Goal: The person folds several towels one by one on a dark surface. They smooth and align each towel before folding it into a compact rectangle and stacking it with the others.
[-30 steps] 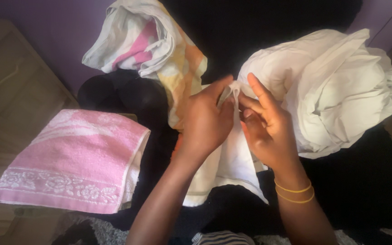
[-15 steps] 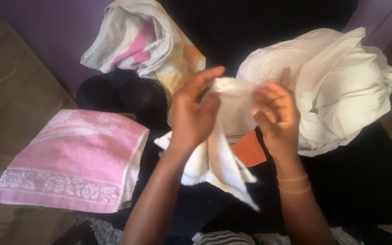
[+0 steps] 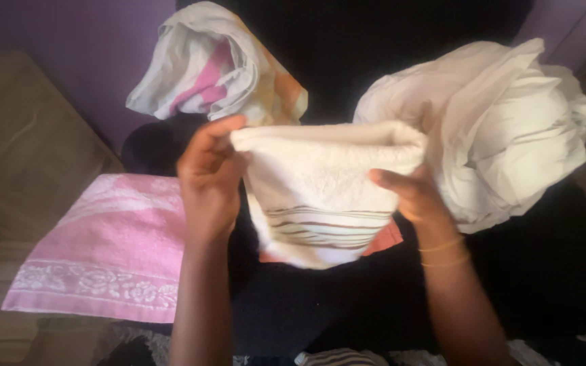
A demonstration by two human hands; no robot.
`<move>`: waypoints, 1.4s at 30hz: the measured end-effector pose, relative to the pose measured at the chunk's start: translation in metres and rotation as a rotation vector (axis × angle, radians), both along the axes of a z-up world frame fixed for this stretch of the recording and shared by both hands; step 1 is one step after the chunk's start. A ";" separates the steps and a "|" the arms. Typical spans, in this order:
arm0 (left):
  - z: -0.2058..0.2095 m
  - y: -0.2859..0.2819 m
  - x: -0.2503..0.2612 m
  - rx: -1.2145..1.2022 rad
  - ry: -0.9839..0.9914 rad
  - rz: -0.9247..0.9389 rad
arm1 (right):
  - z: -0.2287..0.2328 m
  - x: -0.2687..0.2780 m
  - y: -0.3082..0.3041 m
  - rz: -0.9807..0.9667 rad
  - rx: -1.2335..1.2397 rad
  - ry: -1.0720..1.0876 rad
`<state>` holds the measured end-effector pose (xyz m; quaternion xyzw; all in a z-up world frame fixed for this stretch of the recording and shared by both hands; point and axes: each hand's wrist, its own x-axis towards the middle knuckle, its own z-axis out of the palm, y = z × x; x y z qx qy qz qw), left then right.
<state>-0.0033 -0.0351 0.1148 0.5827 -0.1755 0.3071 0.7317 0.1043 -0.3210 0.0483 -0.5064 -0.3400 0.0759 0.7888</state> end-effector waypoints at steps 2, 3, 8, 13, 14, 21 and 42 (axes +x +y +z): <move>-0.003 0.009 -0.004 -0.061 0.041 0.036 | 0.019 -0.007 -0.002 -0.036 -0.039 -0.037; -0.005 0.012 -0.005 -0.083 0.052 0.041 | 0.026 -0.008 -0.002 -0.086 -0.086 -0.068; -0.013 0.019 0.007 -0.178 0.076 0.004 | 0.036 0.000 0.007 -0.186 -0.191 -0.078; -0.010 0.016 0.034 -0.169 0.053 0.019 | 0.017 0.029 0.021 -0.415 -0.268 -0.132; -0.007 0.015 0.037 -0.168 0.013 0.010 | 0.015 0.035 0.018 -0.578 -0.355 -0.404; -0.009 0.015 -0.001 0.131 -0.194 0.000 | 0.009 0.064 -0.033 -0.788 -0.403 -0.552; -0.358 -0.006 -0.068 0.494 0.818 -0.252 | -0.235 -0.056 -0.117 0.179 -0.835 0.062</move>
